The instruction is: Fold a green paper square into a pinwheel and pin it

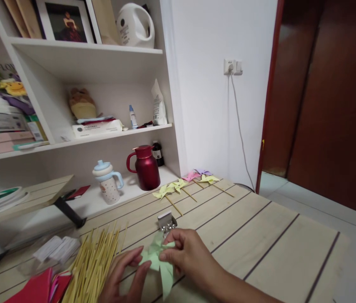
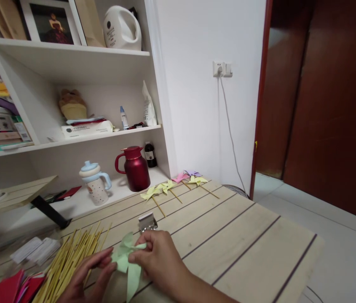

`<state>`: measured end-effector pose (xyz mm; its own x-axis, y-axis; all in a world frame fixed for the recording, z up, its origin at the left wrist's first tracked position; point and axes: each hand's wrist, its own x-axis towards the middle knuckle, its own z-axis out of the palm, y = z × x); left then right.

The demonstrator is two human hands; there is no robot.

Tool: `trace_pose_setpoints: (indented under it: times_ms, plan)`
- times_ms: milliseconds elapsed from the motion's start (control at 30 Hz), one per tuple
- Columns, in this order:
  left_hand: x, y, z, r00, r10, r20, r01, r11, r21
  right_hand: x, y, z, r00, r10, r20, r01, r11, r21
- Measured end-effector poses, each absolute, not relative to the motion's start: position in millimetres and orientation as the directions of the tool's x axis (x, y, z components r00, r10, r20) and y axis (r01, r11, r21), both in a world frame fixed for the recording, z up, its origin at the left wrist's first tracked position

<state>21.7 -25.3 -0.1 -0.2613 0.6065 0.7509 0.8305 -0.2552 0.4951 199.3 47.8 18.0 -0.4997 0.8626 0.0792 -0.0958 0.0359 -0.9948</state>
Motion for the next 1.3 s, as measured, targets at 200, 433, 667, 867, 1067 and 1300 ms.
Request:
trace_pose_setpoints:
  times_ms: [200, 433, 667, 867, 1067, 1300]
  plan:
    - [22, -22, -3, -0.352, 0.738, 0.576, 0.719, -0.180, 0.671, 198, 54, 14, -0.567, 0.823, 0.034, -0.162, -0.071, -0.984]
    - [36, -28, 8, -0.456, 0.708, 0.538, 0.635, -0.165, 0.755, 200, 48, 14, -0.503, 0.852, 0.145, -0.082, 0.120, -0.989]
    - [42, -26, 9, -0.447, 0.725, 0.525, 0.654, -0.136, 0.744, 202, 48, 8, -0.470, 0.833, 0.290, 0.082, 0.369, -0.926]
    - [41, -26, 12, -0.503, 0.781, 0.370, 0.549, -0.042, 0.835, 203, 45, 11, -0.483, 0.829, 0.281, 0.093, 0.368, -0.925]
    - [37, -29, 4, -0.422, 0.825, 0.375, 0.564, -0.084, 0.821, 203, 46, 10, -0.506, 0.821, 0.265, 0.106, 0.363, -0.926]
    - [39, -26, -3, -0.445, 0.820, 0.361, 0.591, -0.034, 0.806, 200, 50, 3, -0.529, 0.836, 0.143, 0.239, 0.308, -0.921]
